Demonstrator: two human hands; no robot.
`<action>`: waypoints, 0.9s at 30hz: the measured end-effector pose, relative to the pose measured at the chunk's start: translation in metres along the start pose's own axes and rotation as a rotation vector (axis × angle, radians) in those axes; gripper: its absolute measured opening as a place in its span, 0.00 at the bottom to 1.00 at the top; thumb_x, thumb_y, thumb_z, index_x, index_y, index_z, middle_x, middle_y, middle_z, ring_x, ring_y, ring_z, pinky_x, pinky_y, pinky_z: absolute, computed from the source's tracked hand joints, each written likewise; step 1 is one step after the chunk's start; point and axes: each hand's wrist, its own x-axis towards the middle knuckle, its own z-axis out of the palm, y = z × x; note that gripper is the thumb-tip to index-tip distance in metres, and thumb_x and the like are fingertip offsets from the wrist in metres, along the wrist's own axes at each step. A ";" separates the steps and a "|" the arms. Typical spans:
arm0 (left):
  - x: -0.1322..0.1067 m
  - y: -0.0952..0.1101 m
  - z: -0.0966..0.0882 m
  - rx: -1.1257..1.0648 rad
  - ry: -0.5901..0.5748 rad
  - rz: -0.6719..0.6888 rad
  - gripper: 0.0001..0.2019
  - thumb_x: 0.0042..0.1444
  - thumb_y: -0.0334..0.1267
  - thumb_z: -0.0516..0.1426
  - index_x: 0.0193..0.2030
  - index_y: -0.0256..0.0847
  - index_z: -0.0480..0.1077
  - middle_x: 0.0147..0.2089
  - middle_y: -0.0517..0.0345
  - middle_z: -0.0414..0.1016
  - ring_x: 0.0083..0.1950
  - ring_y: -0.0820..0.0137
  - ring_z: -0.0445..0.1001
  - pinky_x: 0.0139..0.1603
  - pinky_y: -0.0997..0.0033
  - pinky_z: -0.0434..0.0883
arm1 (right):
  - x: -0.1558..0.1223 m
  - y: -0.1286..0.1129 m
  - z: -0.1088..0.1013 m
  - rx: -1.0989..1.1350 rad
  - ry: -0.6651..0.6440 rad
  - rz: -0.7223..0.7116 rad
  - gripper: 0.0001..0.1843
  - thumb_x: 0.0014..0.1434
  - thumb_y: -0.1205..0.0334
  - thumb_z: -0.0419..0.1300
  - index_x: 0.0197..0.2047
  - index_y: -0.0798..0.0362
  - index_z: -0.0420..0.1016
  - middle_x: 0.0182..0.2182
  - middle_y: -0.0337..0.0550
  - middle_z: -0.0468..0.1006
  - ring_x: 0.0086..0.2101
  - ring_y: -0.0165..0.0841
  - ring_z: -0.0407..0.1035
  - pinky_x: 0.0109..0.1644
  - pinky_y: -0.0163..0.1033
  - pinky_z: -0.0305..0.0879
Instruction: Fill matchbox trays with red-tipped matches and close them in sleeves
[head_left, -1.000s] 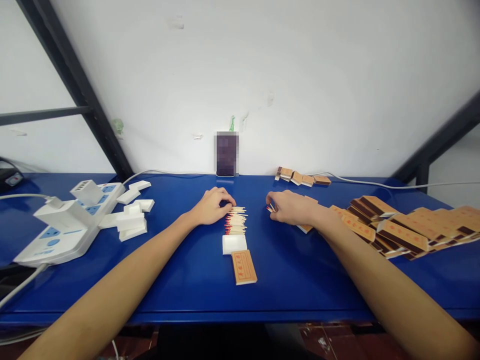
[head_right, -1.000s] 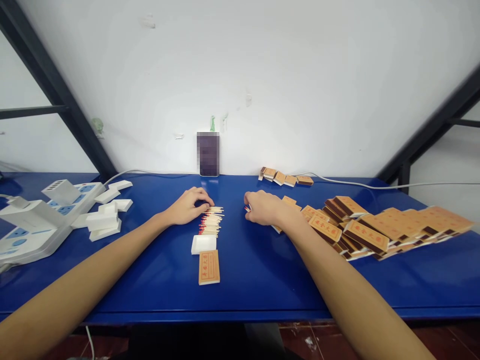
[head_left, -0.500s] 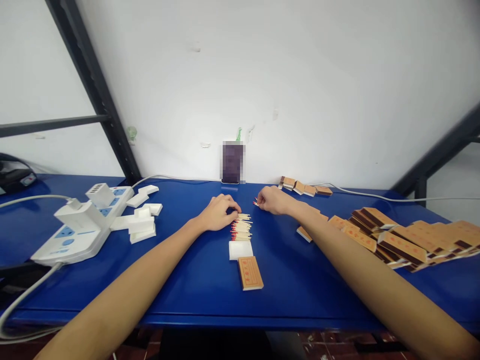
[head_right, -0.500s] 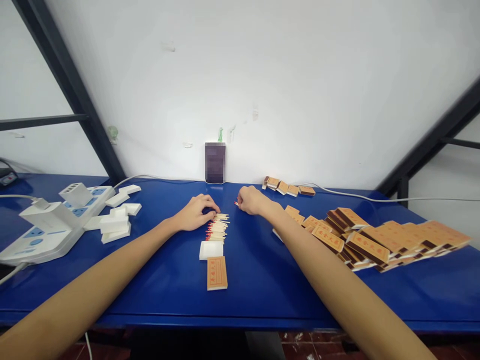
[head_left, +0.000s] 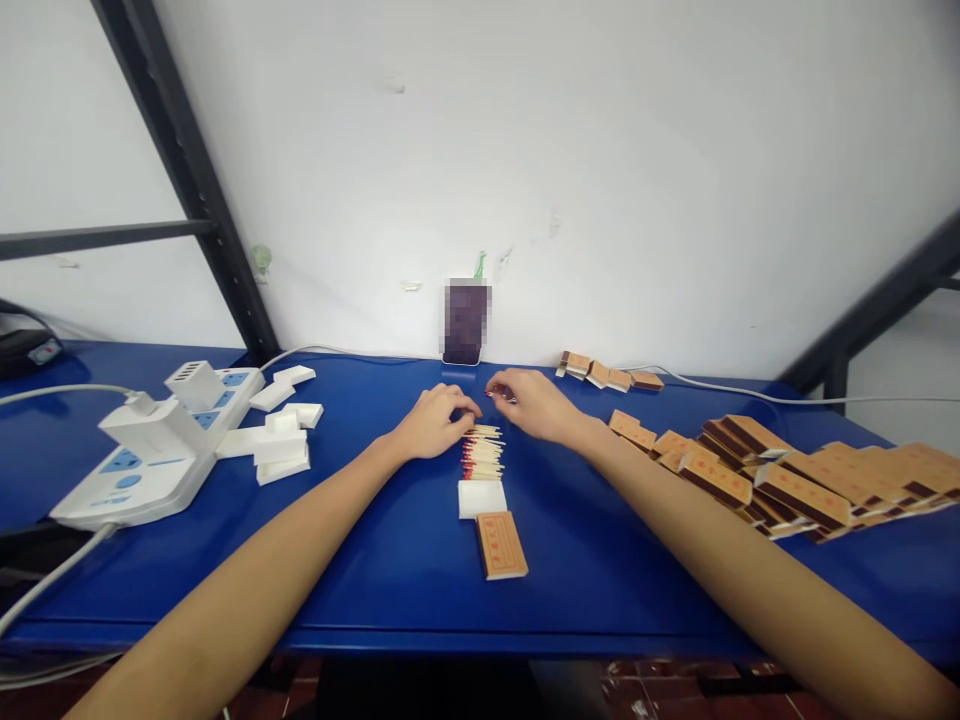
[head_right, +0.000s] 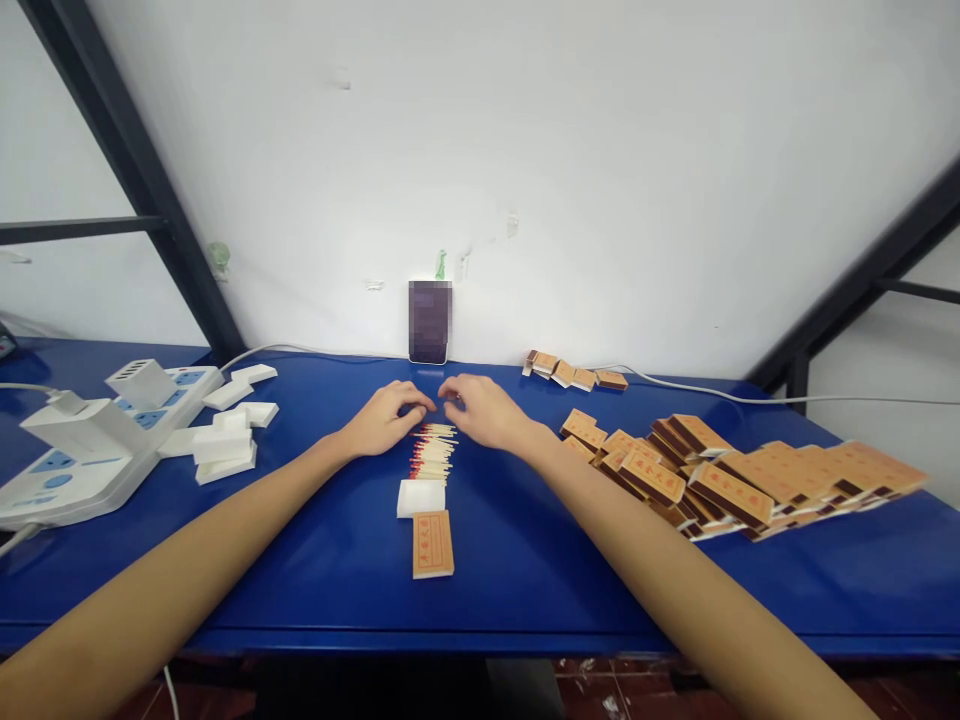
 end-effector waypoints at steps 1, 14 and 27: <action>0.001 -0.001 -0.001 -0.011 0.031 -0.007 0.14 0.62 0.36 0.49 0.43 0.42 0.77 0.41 0.56 0.74 0.45 0.64 0.70 0.53 0.60 0.64 | -0.008 -0.002 0.001 0.088 0.011 -0.078 0.15 0.63 0.65 0.53 0.51 0.54 0.74 0.46 0.49 0.79 0.47 0.37 0.73 0.52 0.41 0.65; -0.002 -0.006 -0.012 -0.035 0.125 -0.019 0.19 0.67 0.42 0.45 0.41 0.41 0.76 0.40 0.56 0.76 0.44 0.65 0.71 0.53 0.62 0.64 | -0.043 -0.012 0.004 0.406 -0.247 -0.150 0.46 0.53 0.39 0.64 0.69 0.49 0.56 0.66 0.51 0.61 0.64 0.47 0.55 0.67 0.58 0.49; -0.001 -0.005 -0.032 0.073 -0.007 0.047 0.21 0.66 0.46 0.45 0.36 0.39 0.76 0.36 0.54 0.77 0.41 0.65 0.72 0.46 0.65 0.64 | -0.045 -0.015 0.009 0.378 -0.145 -0.173 0.40 0.51 0.44 0.67 0.64 0.49 0.64 0.61 0.51 0.69 0.59 0.46 0.63 0.64 0.55 0.54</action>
